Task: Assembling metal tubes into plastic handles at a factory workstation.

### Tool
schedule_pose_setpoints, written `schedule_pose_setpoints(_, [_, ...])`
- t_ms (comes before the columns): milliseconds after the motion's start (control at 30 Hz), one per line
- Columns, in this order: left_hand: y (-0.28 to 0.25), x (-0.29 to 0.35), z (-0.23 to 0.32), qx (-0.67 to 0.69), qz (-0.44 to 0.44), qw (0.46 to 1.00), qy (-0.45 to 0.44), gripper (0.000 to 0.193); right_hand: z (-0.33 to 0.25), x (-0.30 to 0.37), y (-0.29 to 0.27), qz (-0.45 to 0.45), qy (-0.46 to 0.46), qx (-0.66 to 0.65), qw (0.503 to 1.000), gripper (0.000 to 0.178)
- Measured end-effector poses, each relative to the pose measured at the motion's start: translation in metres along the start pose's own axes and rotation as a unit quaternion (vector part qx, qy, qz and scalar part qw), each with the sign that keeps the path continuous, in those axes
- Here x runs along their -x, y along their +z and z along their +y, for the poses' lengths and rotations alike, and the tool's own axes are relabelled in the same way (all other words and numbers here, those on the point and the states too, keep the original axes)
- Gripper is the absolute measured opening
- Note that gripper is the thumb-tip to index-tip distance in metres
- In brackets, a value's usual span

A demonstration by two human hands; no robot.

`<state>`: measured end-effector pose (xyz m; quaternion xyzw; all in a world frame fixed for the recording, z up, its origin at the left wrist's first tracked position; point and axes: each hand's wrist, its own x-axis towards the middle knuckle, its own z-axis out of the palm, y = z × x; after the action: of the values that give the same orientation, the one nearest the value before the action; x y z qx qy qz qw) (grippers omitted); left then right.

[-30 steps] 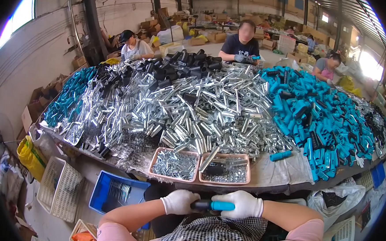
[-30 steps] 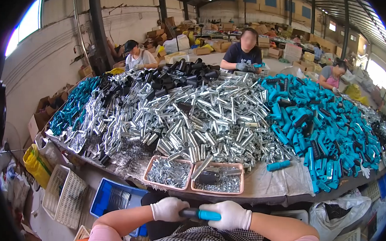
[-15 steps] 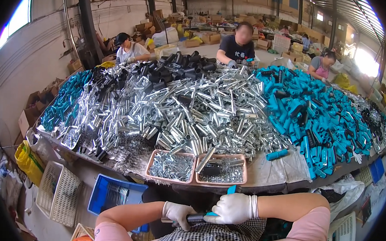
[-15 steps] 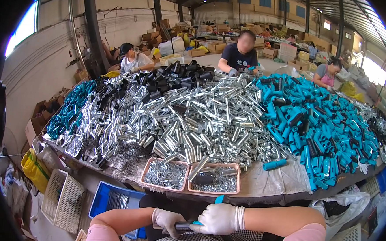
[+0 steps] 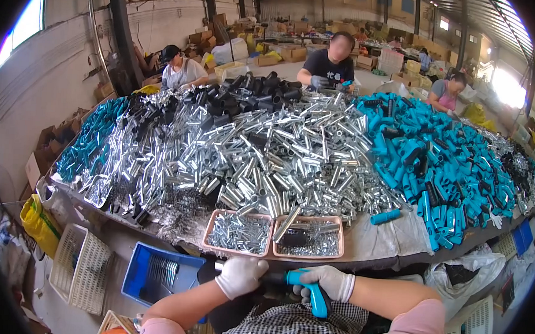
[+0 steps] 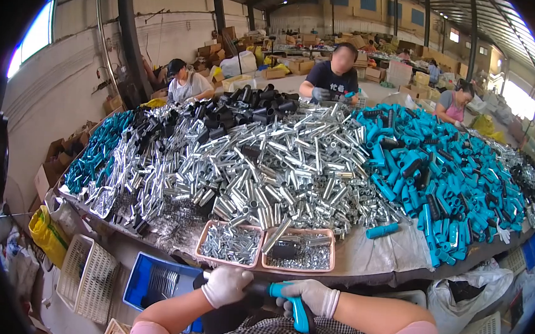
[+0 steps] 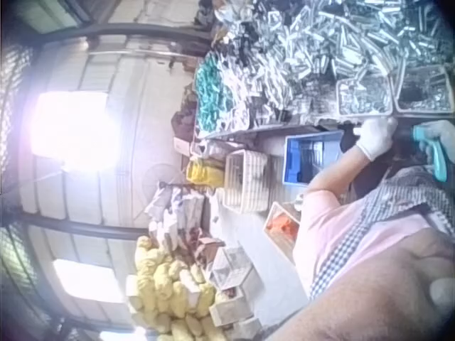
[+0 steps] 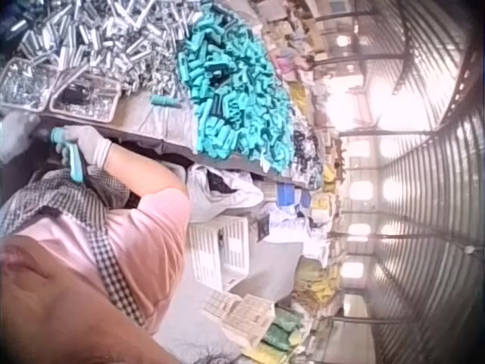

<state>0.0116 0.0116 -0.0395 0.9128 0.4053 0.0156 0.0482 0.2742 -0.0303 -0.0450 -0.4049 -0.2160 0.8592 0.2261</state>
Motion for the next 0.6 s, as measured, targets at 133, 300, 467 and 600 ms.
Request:
schedule_pose_setpoints(133, [0.004,-0.002,-0.017,0.015,0.106,0.993,-0.04,0.017,0.005,0.01,0.024,0.051,-0.224,-0.029,0.973,0.049])
schedule_pose_setpoints(300, [0.01,0.006,-0.005,0.093,-0.012,0.995,-0.017,0.021,0.0,0.041,0.036,0.131,-0.641,0.487,0.579,0.056])
schedule_pose_setpoints(467, [0.01,0.004,0.006,0.22,0.162,0.961,-0.045,0.022,-0.032,0.03,-0.007,0.22,-0.498,0.362,0.757,0.041])
schedule_pose_setpoints(600, [0.04,0.021,0.011,0.244,0.027,0.969,0.019,0.024,-0.015,0.053,0.046,-0.045,-0.664,0.512,0.543,0.049])
